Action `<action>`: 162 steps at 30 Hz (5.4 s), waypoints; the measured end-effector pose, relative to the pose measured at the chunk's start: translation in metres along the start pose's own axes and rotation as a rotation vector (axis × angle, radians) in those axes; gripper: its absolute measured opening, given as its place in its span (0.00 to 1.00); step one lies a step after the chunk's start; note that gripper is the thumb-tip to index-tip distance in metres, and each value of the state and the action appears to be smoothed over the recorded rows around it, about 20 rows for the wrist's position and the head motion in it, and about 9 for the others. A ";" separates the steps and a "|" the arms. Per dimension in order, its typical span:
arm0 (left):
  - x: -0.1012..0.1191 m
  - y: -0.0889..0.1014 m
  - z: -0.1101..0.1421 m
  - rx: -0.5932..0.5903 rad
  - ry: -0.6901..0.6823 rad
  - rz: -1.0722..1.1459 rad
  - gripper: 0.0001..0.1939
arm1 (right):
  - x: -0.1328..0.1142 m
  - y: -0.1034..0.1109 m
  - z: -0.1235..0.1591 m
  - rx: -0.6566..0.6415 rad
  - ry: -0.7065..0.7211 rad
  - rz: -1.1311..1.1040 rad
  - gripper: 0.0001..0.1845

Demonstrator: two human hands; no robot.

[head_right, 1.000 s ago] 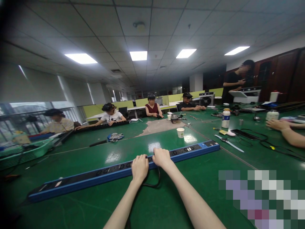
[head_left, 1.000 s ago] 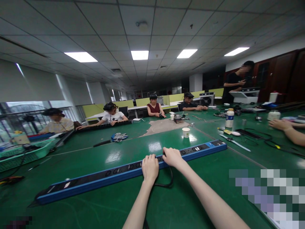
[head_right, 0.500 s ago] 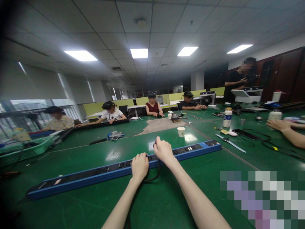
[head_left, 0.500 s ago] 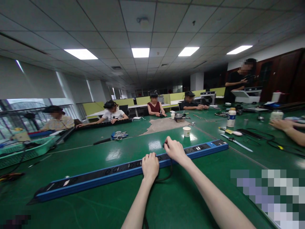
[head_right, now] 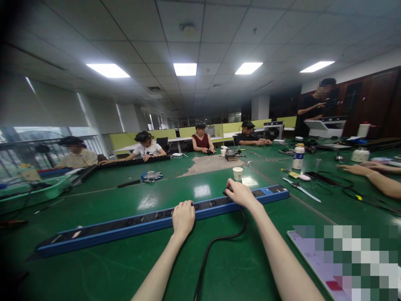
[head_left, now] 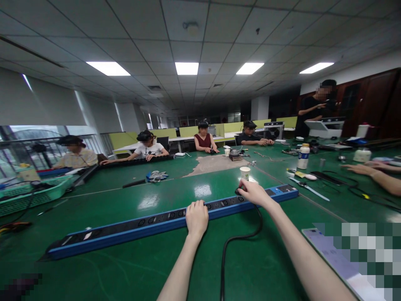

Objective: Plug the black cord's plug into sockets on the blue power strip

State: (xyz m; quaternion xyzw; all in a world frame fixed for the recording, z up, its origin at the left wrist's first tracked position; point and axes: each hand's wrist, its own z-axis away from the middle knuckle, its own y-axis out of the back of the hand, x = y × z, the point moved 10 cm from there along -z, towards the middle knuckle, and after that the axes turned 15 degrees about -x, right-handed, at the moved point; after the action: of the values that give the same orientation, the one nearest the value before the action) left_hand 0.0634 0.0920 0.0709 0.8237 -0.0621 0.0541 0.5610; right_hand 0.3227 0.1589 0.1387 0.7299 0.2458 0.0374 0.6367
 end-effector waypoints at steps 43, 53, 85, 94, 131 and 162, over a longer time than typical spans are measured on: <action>-0.003 -0.007 -0.003 0.070 -0.027 0.011 0.16 | 0.009 -0.011 -0.009 0.141 -0.159 -0.049 0.20; -0.003 -0.005 -0.001 0.093 -0.043 0.012 0.15 | -0.009 -0.039 -0.010 0.056 -0.353 0.119 0.22; -0.003 -0.006 0.002 0.139 -0.049 0.027 0.16 | -0.025 -0.066 -0.011 0.049 -0.370 0.121 0.23; -0.002 -0.004 0.002 0.110 -0.039 0.030 0.15 | -0.035 0.015 -0.001 0.204 -0.379 0.058 0.27; -0.001 -0.005 0.001 0.105 -0.040 0.031 0.16 | 0.068 -0.003 0.005 -0.256 -0.142 -0.002 0.24; -0.004 -0.007 0.001 0.121 -0.046 0.031 0.16 | 0.037 -0.008 -0.002 -0.210 -0.224 0.248 0.13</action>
State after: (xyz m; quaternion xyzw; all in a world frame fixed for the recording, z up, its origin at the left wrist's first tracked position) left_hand 0.0610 0.0937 0.0634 0.8562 -0.0840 0.0475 0.5076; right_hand 0.3518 0.1766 0.1218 0.6836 0.0761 0.0596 0.7234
